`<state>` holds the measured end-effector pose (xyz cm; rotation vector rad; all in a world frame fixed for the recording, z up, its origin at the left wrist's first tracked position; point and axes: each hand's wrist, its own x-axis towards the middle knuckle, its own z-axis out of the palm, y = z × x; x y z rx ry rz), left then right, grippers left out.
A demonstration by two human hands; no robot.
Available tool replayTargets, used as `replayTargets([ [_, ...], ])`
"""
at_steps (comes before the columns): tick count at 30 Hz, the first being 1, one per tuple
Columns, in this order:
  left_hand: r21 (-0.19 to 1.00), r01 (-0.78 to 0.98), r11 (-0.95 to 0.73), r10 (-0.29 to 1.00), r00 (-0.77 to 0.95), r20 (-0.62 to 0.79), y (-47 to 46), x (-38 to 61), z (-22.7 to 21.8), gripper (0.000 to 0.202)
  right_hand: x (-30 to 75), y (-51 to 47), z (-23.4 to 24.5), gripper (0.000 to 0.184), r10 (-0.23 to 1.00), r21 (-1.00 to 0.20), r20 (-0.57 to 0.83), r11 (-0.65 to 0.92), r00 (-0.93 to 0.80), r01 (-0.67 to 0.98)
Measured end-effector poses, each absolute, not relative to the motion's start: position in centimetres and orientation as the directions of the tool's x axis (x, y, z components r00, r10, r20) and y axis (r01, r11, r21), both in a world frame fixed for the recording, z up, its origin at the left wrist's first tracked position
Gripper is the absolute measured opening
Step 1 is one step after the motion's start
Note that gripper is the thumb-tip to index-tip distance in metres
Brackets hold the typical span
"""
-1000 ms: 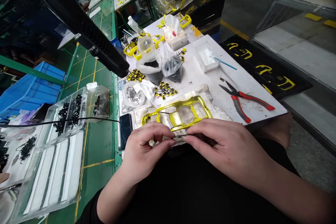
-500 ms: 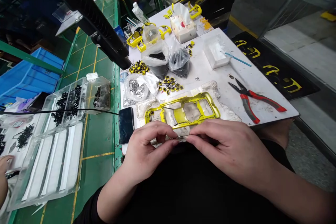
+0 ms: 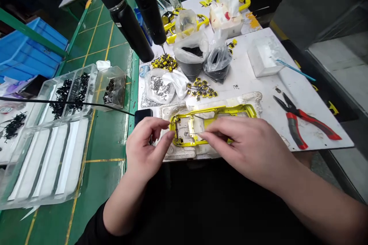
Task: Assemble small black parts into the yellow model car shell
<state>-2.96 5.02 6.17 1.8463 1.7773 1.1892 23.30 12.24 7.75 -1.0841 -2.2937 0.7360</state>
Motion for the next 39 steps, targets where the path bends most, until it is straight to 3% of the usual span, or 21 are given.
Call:
replayTargets([
  [2,0.590,0.791,-0.162,0.911,-0.110,0.397,5.7,-3.5,5.6,0.003,22.4,13.0,7.5,0.023,0.810,-0.599,0.191,0.543,-0.554,0.588],
  [4,0.553,0.819,-0.153,0.921,-0.085,0.381,6.2,-3.7,5.2,0.005,21.5,13.6,7.2,0.025,0.819,-0.535,0.179,0.546,-0.545,0.645],
  [13,0.652,0.744,-0.146,0.955,-0.067,0.291,6.4,-3.9,4.3,0.006,18.3,14.9,6.9,0.031,0.792,-0.310,0.126,0.603,-0.597,0.735],
  [23,0.612,0.771,-0.175,0.924,-0.086,0.373,6.3,-3.7,3.5,0.008,17.8,14.8,6.3,0.031,0.786,-0.295,0.105,0.610,-0.609,0.736],
  [39,0.570,0.794,-0.209,0.938,-0.003,0.348,6.2,-4.1,3.4,0.017,17.7,14.7,5.9,0.031,0.803,-0.308,0.110,0.587,-0.585,0.749],
])
